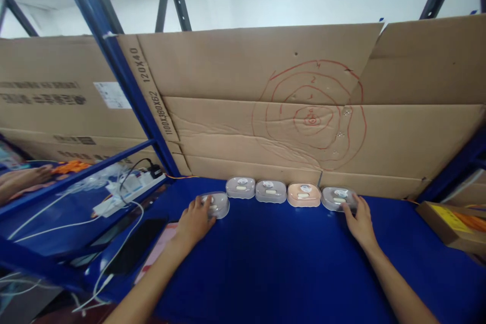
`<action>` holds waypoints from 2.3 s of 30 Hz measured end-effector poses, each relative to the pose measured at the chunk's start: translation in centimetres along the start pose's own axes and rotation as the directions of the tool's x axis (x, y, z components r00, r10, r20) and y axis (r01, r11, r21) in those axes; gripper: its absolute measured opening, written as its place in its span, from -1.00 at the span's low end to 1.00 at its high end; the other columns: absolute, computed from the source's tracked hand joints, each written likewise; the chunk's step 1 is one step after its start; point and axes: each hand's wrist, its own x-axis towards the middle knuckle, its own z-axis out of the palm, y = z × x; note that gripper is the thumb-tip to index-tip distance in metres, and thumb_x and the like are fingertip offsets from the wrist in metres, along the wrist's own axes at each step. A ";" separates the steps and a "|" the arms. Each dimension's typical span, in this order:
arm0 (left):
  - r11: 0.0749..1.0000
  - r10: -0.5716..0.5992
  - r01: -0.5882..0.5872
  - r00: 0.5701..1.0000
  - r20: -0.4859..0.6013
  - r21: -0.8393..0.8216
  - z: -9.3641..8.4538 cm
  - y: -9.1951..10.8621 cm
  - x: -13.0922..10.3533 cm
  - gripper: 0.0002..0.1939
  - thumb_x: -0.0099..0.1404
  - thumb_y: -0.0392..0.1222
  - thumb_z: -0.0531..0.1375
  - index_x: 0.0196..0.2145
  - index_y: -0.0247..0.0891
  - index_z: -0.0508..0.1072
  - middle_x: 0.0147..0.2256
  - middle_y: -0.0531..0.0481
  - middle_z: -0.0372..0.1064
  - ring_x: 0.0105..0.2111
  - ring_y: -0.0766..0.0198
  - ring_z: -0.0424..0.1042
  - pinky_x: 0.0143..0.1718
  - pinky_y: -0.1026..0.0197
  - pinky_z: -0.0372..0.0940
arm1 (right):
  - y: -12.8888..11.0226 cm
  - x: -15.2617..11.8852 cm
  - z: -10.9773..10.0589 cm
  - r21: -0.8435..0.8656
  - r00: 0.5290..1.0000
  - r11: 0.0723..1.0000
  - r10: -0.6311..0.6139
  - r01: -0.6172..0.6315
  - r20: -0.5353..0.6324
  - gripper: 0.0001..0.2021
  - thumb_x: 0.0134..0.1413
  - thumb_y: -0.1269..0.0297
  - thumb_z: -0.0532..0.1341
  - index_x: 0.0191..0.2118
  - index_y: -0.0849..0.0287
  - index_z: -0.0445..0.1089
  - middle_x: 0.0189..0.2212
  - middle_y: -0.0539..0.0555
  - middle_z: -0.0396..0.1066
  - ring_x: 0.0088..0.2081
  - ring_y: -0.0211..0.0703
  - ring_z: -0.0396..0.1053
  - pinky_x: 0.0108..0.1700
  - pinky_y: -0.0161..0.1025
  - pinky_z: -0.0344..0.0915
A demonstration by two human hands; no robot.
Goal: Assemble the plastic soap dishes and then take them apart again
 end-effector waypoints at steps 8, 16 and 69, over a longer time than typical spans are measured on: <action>0.913 0.370 -0.392 0.913 -0.171 -0.116 1.8 5.3 -8.5 -0.38 0.48 -0.09 0.23 0.43 -0.13 0.30 0.33 -0.36 0.25 0.31 -0.24 0.32 0.25 -0.25 0.31 | 1.8 1.8 -0.6 -0.040 0.992 0.995 0.091 -0.094 -0.089 -0.45 0.36 -0.11 0.27 0.25 0.17 0.38 0.20 0.23 0.44 0.20 0.14 0.42 0.28 0.23 0.32; 0.407 0.850 -0.814 0.503 -0.155 -0.414 -0.1 13.7 -9.0 0.03 0.22 -0.08 0.52 0.50 0.04 0.12 0.47 -0.27 0.06 0.43 -0.26 0.16 0.38 -0.37 0.19 | 1.0 1.3 -1.6 -0.092 0.996 0.992 0.090 -0.091 -0.018 -0.26 0.25 -0.24 0.29 0.34 0.18 0.33 0.28 0.32 0.36 0.27 0.25 0.37 0.35 0.31 0.25; 0.470 0.633 -0.468 0.770 -0.083 -0.748 4.8 12.3 -3.9 0.44 -0.06 -0.17 0.65 0.53 -0.03 -0.15 0.42 -0.32 0.15 0.33 -0.27 0.29 0.30 -0.37 0.22 | -14.8 -10.3 0.4 0.266 0.604 0.803 -0.581 0.533 0.545 -0.29 0.33 -0.19 0.28 0.42 0.06 0.22 0.34 0.30 0.36 0.35 0.20 0.36 0.34 0.10 0.39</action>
